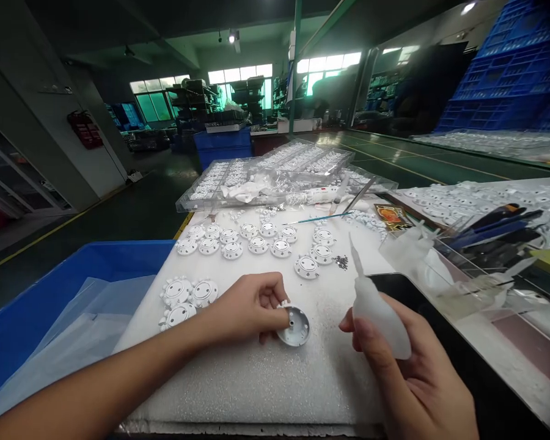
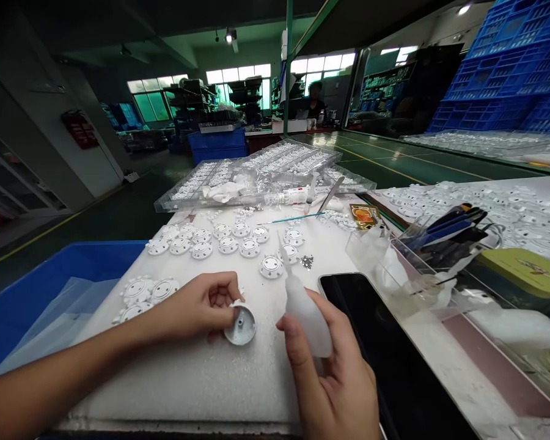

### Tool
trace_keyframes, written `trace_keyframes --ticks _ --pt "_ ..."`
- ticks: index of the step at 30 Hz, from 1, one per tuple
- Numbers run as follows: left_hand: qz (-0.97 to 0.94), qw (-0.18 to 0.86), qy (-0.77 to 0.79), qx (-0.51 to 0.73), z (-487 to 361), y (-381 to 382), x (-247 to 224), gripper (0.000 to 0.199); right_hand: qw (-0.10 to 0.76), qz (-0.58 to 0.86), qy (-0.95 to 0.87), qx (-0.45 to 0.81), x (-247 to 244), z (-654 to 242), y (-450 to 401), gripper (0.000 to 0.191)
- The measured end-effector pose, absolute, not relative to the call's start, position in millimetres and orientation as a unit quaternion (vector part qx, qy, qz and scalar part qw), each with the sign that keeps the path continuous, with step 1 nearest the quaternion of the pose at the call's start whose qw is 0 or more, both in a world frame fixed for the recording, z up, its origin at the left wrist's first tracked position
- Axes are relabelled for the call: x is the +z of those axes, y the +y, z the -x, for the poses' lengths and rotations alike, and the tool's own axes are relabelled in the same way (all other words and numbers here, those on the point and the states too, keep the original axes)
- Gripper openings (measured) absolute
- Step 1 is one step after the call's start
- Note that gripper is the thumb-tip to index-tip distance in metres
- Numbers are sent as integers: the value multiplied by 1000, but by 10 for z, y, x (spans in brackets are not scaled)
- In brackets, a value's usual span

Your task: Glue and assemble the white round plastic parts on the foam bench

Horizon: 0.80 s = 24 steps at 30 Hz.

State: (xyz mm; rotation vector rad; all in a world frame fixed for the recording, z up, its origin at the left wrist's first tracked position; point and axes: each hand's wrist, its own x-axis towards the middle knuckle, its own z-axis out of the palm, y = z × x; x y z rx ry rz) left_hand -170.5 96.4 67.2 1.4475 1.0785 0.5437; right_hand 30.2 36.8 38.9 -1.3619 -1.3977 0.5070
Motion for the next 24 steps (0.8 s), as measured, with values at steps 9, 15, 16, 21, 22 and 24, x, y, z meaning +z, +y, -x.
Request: trace_keyframes --ticks 9,15,16,21,22,24 --pt "-492 674 467 293 1767 1003 675 10 645 531 -492 246 403 -87 352 37" --pt "-410 705 480 324 1808 987 719 16 695 564 -426 134 568 -77 363 35" --pt "-411 710 475 319 1807 981 717 15 694 562 -433 122 593 -68 371 35" --pt "-420 716 466 306 1804 977 697 12 714 534 -439 109 522 -69 364 30" --pt "-420 716 468 302 1806 979 697 12 713 535 -440 108 485 -85 364 30" --pt "-422 718 469 295 1809 980 699 11 700 531 -469 93 427 -109 383 31"
